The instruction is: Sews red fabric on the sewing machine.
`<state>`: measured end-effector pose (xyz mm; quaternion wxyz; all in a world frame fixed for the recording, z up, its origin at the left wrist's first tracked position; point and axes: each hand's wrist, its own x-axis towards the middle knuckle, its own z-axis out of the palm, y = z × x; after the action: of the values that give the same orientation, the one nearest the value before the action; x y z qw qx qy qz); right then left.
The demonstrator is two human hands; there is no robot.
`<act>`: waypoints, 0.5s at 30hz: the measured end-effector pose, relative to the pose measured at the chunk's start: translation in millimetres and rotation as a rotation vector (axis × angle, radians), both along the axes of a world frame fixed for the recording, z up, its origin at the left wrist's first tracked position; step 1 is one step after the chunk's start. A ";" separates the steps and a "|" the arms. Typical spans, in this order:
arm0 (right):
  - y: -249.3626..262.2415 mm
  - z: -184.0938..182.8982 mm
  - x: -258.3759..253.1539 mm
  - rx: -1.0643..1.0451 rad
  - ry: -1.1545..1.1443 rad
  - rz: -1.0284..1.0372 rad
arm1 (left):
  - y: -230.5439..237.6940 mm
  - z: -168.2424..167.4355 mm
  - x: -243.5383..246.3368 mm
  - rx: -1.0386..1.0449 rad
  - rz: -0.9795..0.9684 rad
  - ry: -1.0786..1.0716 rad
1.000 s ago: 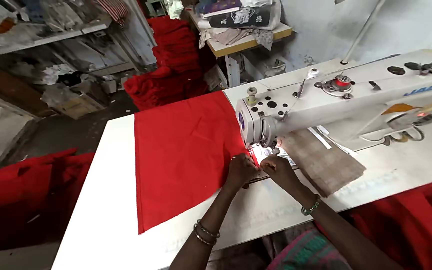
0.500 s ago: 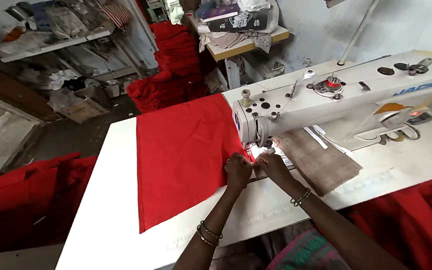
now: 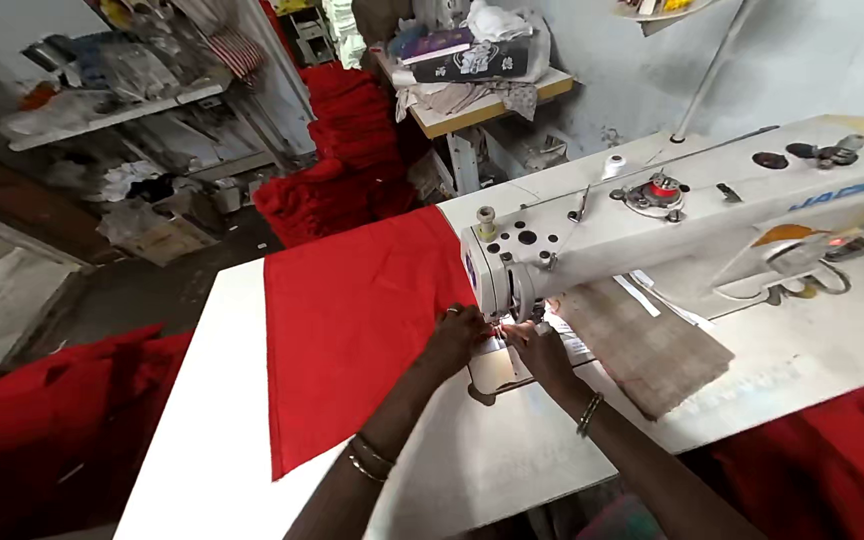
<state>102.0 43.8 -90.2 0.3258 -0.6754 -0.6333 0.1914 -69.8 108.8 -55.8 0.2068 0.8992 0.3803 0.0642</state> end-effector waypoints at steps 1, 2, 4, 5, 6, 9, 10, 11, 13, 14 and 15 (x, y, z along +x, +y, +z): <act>-0.2 -1.4 1.0 0.002 0.007 -0.010 | 10.4 0.7 -9.1 0.048 -0.112 0.020; -0.3 -2.8 2.4 0.001 0.018 -0.019 | 20.2 1.4 -16.1 0.062 -0.203 0.056; -0.8 -4.8 4.6 -0.005 0.057 -0.034 | 30.5 0.5 -23.8 0.034 -0.309 0.136; -1.3 -4.9 5.0 -0.002 0.090 -0.041 | 27.5 0.3 -24.1 -0.012 -0.310 0.154; -1.7 -5.1 5.5 0.008 0.115 -0.046 | 19.6 -1.1 -22.2 -0.066 -0.283 0.147; -2.5 -3.9 7.2 0.024 0.121 -0.038 | -23.9 -14.0 -7.1 -0.060 -0.055 0.028; -1.5 -2.7 7.7 0.007 0.119 -0.032 | -37.7 -14.7 1.4 -0.036 0.037 0.022; -0.9 -2.4 7.2 -0.001 0.116 -0.032 | -49.0 -15.9 9.3 0.002 0.124 0.000; -1.8 -6.3 3.9 0.048 0.087 -0.046 | -63.8 -16.4 21.2 0.030 0.260 -0.013; -2.0 -10.3 2.0 0.098 0.065 -0.054 | -67.6 -17.0 25.1 0.031 0.306 -0.013; -1.5 -14.2 0.9 0.139 0.040 -0.054 | -69.8 -17.7 27.8 0.032 0.338 -0.012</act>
<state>102.9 42.3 -104.3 0.3896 -0.6641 -0.6198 0.1515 -42.1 39.1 -73.5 0.1809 0.8251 0.5239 0.1097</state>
